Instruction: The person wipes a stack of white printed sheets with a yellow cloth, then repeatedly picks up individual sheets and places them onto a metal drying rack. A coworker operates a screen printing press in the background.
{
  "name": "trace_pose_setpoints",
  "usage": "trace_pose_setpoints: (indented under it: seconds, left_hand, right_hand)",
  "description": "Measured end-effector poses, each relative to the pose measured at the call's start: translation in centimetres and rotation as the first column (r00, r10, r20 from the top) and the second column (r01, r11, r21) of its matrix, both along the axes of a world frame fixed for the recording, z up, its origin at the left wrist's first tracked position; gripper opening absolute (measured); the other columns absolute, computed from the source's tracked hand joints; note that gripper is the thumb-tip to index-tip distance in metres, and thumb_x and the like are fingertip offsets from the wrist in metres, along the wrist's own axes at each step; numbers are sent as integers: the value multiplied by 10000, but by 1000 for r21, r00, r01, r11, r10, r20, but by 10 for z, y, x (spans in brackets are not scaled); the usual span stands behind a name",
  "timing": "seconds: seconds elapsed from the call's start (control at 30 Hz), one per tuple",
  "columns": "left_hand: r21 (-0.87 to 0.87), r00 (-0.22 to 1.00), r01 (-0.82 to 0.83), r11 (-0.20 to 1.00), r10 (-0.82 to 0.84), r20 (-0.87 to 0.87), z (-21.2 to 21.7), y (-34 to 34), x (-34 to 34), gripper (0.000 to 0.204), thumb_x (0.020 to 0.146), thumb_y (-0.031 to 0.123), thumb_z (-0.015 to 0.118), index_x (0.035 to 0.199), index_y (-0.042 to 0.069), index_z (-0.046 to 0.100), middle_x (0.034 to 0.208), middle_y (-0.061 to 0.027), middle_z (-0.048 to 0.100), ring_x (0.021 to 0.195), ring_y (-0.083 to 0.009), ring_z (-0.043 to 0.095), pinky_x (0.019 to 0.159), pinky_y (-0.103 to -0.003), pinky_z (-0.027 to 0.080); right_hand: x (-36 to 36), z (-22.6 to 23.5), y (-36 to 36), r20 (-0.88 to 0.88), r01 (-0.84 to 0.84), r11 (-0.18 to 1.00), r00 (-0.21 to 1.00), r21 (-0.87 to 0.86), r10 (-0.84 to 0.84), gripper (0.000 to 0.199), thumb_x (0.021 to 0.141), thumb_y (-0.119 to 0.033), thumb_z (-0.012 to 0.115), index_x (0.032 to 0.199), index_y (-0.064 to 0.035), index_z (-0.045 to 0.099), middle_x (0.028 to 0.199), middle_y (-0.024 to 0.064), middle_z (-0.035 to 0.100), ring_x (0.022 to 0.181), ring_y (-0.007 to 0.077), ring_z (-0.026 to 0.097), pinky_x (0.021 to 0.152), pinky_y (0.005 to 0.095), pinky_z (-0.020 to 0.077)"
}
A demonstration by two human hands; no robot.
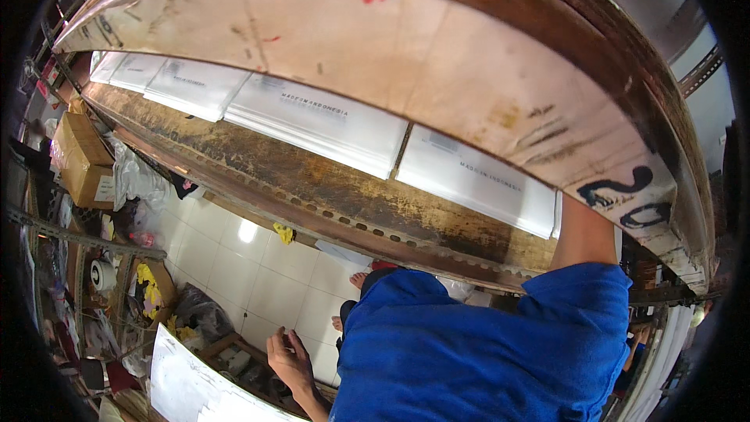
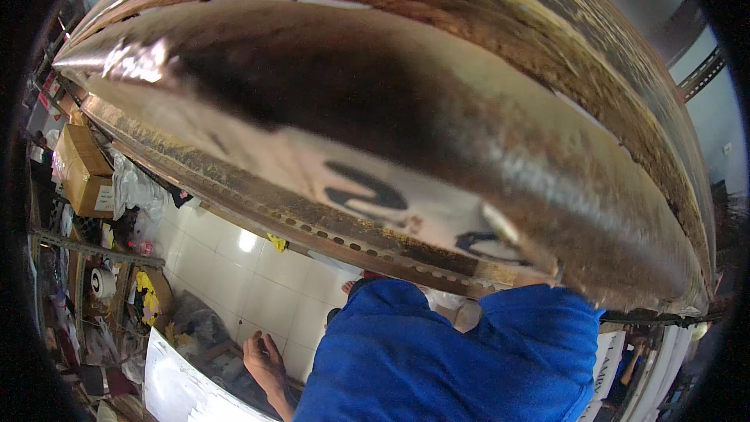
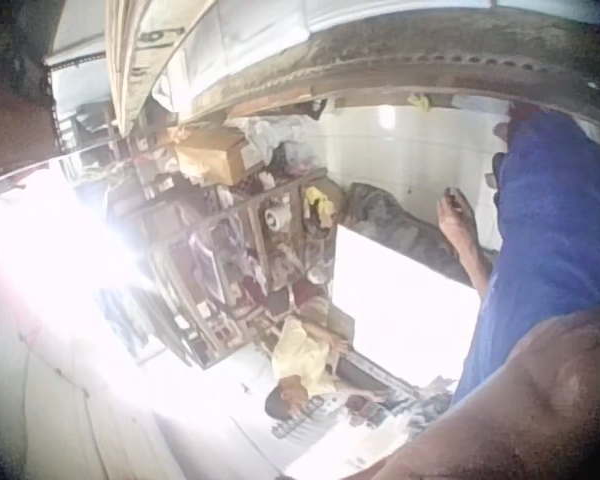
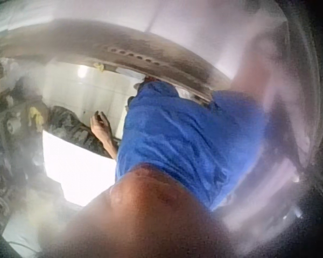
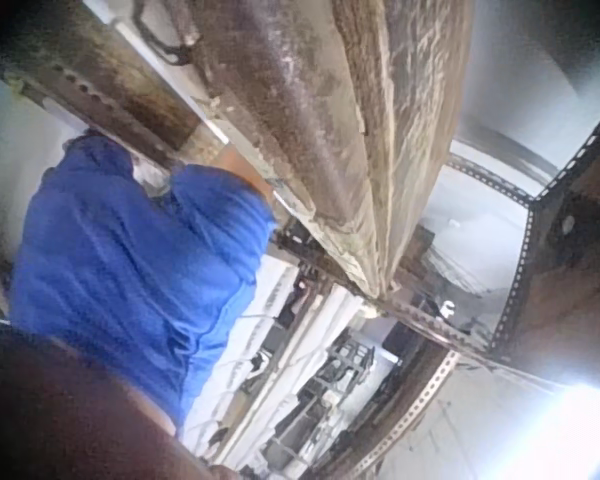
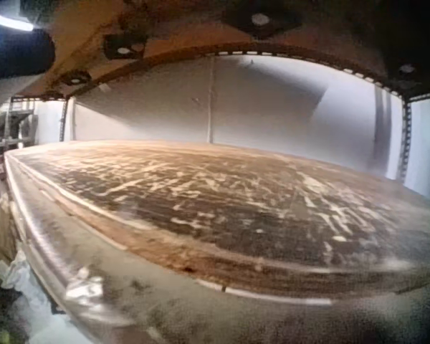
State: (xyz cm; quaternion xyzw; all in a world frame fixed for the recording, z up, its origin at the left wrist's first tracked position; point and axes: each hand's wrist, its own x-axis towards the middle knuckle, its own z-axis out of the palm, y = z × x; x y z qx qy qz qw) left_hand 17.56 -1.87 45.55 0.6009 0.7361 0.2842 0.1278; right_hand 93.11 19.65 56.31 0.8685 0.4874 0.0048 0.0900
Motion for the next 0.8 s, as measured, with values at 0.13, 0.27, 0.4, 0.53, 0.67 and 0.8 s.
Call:
trace_pose_setpoints:
  seconds: [0.13,0.27,0.4,0.53,0.67,0.8]
  left_hand:
    - [-1,999,24,1000,-25,-24,-3,4,-1,169,848,27,634,997,-53,620,742,-148,559,592,-267,564,548,-364,460]
    - [-10,999,25,1000,-25,-30,-6,10,-1,166,847,24,632,995,-53,621,740,-148,560,607,-269,570,553,-366,460]
    - [-14,1000,0,1000,0,-22,-5,11,0,165,844,23,632,992,-49,622,748,-152,567,610,-273,574,556,-369,463]
    - [6,995,-104,995,104,-6,-2,0,-8,169,841,48,639,992,-28,630,766,-151,584,624,-280,592,567,-369,478]
    - [-38,949,-311,949,313,43,2,-19,-27,172,829,126,655,955,9,637,778,-155,613,668,-305,632,602,-399,508]
    - [-26,879,-475,880,476,20,-10,-47,-52,209,836,224,642,945,46,639,843,-136,619,752,-347,629,674,-433,506]
  right_hand:
    - [14,-4,-16,13,55,998,998,20,-56,109,899,-94,513,920,-4,570,854,82,559,834,183,543,787,310,448]
    - [25,-2,-18,27,80,996,996,47,-81,116,915,-104,510,925,-2,562,853,84,547,833,187,537,787,314,446]
    - [15,9,8,43,28,993,999,119,-33,125,931,-115,507,930,0,554,852,86,535,831,192,532,787,319,445]
    - [-42,29,94,76,-225,935,974,274,213,136,946,-126,505,935,3,546,851,88,523,829,196,526,787,323,443]
    - [-153,58,194,87,-594,674,775,439,626,148,962,-137,502,940,5,538,851,90,511,828,201,521,786,327,442]
    - [-305,74,252,-21,-778,321,369,540,929,161,978,-148,500,945,7,530,850,93,500,826,205,515,786,332,440]
